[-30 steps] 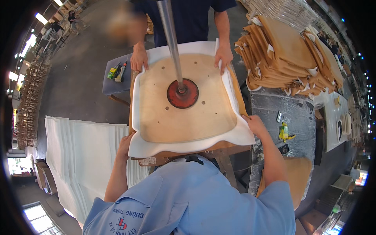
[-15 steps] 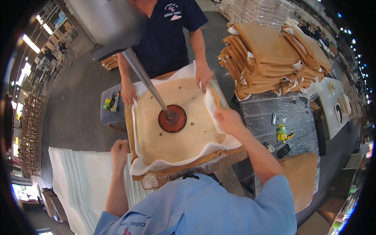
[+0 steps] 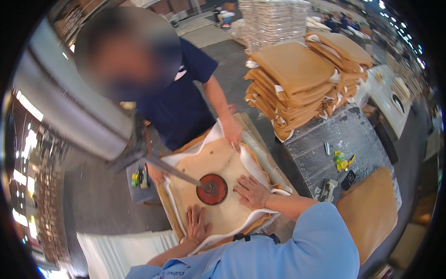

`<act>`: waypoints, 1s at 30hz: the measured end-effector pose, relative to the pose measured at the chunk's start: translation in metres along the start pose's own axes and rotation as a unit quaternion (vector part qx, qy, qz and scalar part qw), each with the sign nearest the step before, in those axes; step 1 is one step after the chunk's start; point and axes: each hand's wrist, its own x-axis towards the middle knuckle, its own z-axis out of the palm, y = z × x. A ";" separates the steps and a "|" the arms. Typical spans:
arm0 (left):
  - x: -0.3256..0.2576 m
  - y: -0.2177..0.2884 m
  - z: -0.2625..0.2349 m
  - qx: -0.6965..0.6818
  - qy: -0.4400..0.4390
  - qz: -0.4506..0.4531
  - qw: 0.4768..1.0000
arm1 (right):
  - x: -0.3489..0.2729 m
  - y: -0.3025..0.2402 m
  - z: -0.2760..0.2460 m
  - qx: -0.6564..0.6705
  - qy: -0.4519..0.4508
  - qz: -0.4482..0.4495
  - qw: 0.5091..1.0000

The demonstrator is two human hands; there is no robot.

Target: The person places a white fabric sheet over a wooden chair seat, then uses a staple gun to secure the fabric to the underside of the seat. They repeat this process with multiple chair seats, stacking the finished units.

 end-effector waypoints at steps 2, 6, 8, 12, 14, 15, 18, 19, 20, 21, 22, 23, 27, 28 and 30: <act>-0.013 -0.008 -0.001 0.012 0.001 0.008 1.000 | -0.001 0.004 0.009 -0.001 -0.008 0.008 1.000; 0.004 -0.013 0.028 0.021 0.052 0.014 0.998 | -0.013 0.016 0.030 -0.033 0.043 -0.010 0.998; -0.002 -0.017 0.028 0.009 0.056 0.021 0.998 | -0.005 0.010 0.017 -0.026 0.054 -0.010 0.998; 0.017 -0.001 0.005 -0.128 0.050 0.003 0.991 | -0.002 -0.004 -0.002 0.032 0.095 0.064 0.993; -0.016 -0.001 -0.015 -0.185 0.011 0.000 0.983 | -0.001 -0.048 -0.027 0.156 -0.011 0.157 0.975; -0.033 0.013 -0.018 -0.156 -0.006 0.062 0.986 | -0.007 -0.068 -0.046 0.203 -0.061 0.210 0.955; -0.045 0.080 -0.021 -0.058 -0.017 0.155 0.986 | -0.061 -0.101 -0.054 0.071 -0.060 -0.024 0.995; -0.043 0.090 -0.019 -0.023 -0.012 0.171 0.985 | -0.069 -0.098 -0.048 0.044 -0.036 -0.044 0.997; -0.038 0.090 -0.015 -0.028 0.000 0.170 0.985 | -0.072 -0.093 -0.038 0.018 -0.013 -0.064 0.998; -0.034 0.083 -0.003 -0.031 0.015 0.164 0.986 | -0.072 -0.087 -0.026 -0.008 0.009 -0.091 0.996; -0.026 0.078 0.008 -0.036 0.029 0.162 0.986 | -0.069 -0.077 -0.014 -0.020 -0.027 -0.063 0.997; -0.012 0.073 0.012 -0.056 0.024 0.160 0.985 | -0.064 -0.067 -0.003 -0.033 -0.063 -0.031 0.997; 0.008 0.056 0.011 -0.096 0.012 0.126 0.987 | -0.034 -0.059 0.001 0.106 -0.149 0.143 0.973; 0.009 0.057 0.012 -0.097 0.012 0.123 0.988 | -0.032 -0.059 -0.001 0.100 -0.151 0.145 0.973; 0.014 0.061 0.012 -0.105 -0.006 0.118 0.987 | -0.034 -0.055 -0.005 0.086 -0.155 0.152 0.972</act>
